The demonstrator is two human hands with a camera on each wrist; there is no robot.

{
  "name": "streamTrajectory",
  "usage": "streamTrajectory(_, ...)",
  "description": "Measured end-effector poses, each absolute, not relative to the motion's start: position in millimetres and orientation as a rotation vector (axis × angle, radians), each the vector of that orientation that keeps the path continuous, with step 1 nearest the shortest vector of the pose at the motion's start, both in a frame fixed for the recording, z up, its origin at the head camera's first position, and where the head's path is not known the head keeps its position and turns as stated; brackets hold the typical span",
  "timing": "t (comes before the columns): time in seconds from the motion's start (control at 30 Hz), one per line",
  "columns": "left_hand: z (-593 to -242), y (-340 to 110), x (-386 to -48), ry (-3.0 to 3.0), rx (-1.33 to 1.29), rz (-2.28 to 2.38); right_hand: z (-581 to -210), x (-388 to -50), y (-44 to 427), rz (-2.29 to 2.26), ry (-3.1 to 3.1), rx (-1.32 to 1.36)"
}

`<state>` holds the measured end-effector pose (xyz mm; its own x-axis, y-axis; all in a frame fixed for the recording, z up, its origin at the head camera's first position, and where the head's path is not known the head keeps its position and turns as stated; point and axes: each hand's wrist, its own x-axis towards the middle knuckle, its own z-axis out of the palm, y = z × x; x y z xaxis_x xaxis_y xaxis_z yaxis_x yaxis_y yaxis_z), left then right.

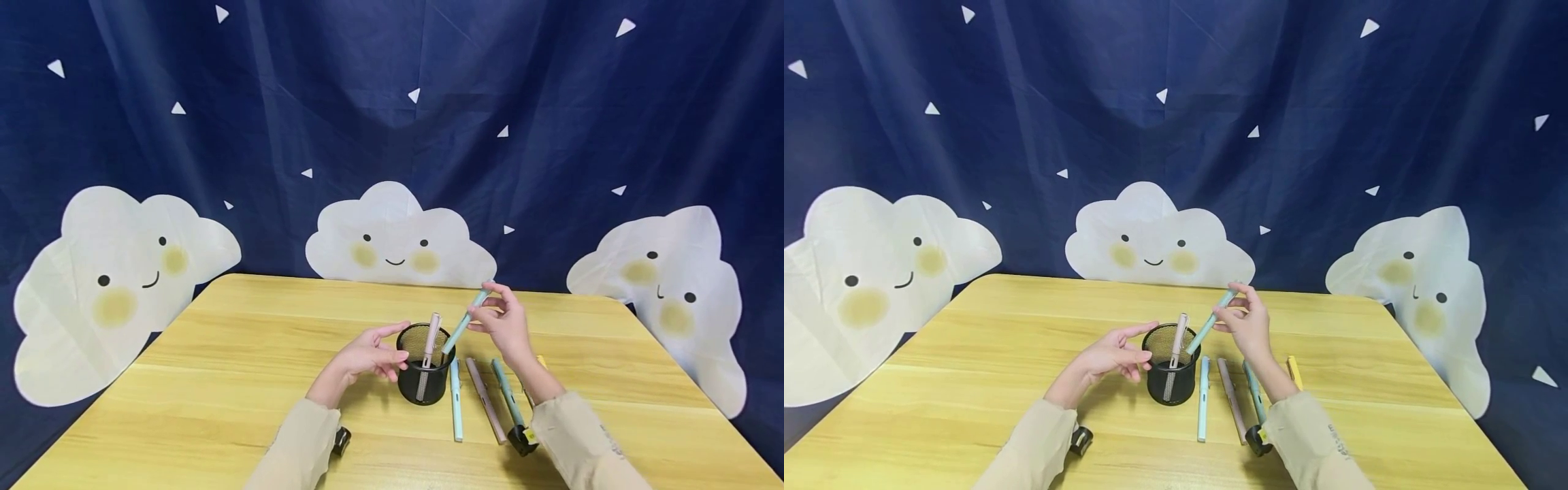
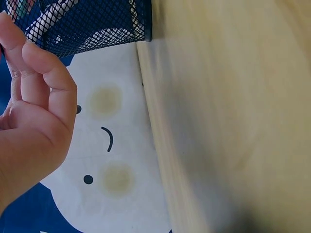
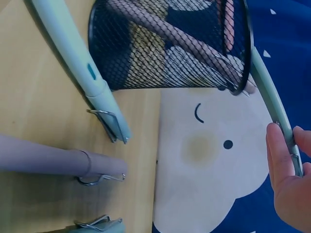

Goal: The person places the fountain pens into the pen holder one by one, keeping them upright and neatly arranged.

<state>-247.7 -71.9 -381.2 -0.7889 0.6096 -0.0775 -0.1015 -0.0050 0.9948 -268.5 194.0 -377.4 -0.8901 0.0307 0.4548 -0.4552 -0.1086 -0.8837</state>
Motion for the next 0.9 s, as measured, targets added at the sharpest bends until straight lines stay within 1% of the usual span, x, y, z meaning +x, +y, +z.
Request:
streamTrajectory(0.07,-381.2,-71.9,-247.8,1.773,0.521,1.847,-372.2,-262.8,187.4,2.049,-1.829,0.499)
streamTrajectory(0.1,-381.2,-72.0,-247.8,1.772,0.52,1.847,-364.6,-254.2,181.4,2.02,-1.854,0.48)
streamTrajectory(0.17,-380.9,-72.3,-247.7,1.771,0.516,1.848,-359.6,-248.2,175.8,2.003,-1.873,0.466)
streamTrajectory(0.27,-380.5,-72.7,-247.4,1.772,0.523,1.849,-354.6,-242.8,169.4,1.977,-1.93,0.407)
streamTrajectory(0.3,-380.3,-72.8,-247.2,1.771,0.526,1.849,-348.4,-235.7,164.2,1.936,-1.988,0.334)
streamTrajectory(0.5,-379.8,-72.6,-246.2,1.766,0.531,1.848,-349.9,-236.9,159.3,1.932,-2.05,0.286)
streamTrajectory(0.9,-379.3,-72.4,-246.5,1.767,0.533,1.846,-354.5,-234.4,152.1,1.747,-2.169,0.343)
